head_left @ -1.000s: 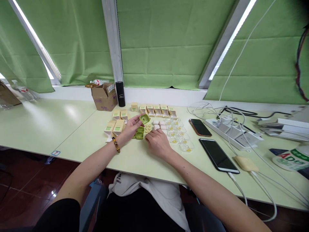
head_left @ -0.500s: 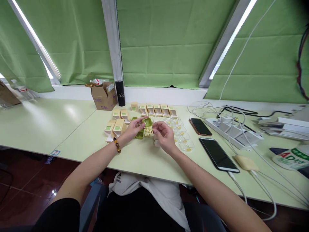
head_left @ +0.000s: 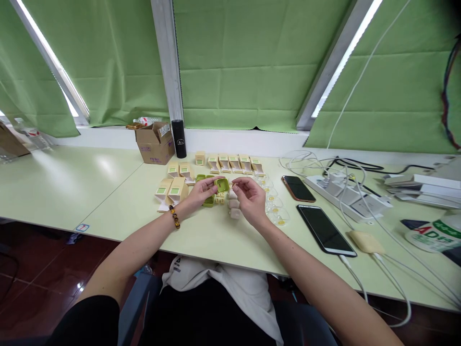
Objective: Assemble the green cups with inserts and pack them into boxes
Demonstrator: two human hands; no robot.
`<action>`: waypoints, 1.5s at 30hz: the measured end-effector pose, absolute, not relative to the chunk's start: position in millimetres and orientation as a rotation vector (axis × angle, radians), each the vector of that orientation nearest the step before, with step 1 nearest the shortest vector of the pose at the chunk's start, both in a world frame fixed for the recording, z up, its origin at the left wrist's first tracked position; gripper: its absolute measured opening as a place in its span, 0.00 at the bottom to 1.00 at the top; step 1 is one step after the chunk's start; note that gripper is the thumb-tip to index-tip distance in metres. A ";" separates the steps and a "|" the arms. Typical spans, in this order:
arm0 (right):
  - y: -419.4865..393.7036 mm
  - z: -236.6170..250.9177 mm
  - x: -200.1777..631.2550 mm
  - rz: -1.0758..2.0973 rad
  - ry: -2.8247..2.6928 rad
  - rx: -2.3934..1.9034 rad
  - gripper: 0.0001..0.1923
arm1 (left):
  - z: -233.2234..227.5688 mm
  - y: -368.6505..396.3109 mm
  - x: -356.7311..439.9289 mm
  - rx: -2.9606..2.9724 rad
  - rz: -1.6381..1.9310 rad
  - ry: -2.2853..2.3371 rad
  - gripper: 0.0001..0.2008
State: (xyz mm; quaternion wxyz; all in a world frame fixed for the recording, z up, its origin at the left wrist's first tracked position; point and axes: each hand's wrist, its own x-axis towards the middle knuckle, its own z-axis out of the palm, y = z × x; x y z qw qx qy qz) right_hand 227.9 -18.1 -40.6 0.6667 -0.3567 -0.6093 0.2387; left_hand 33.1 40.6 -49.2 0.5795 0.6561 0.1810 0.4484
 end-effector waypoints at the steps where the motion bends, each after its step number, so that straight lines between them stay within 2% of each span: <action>1: -17.8 -40.7 227.9 0.541 -1.364 -0.803 0.07 | -48.9 40.2 33.2 1.536 1.045 0.418 0.31; 11: -22.4 -41.9 227.4 0.415 -1.453 -0.857 0.06 | -44.8 36.5 32.5 1.606 1.025 0.430 0.30; 15: -25.5 -39.5 227.1 0.260 -1.546 -0.870 0.04 | -44.9 35.3 31.6 1.629 1.008 0.429 0.30; 24: -18.0 -41.6 233.3 -0.140 -1.749 -0.882 0.07 | -43.8 33.4 32.2 1.634 0.987 0.393 0.29; 39: -14.8 -43.2 236.3 -0.583 -1.863 -0.817 0.07 | -41.5 31.7 31.7 1.651 0.957 0.399 0.30; 45: -15.6 -41.6 235.7 -0.618 -1.855 -0.720 0.07 | -36.5 29.4 29.4 1.683 0.908 0.430 0.31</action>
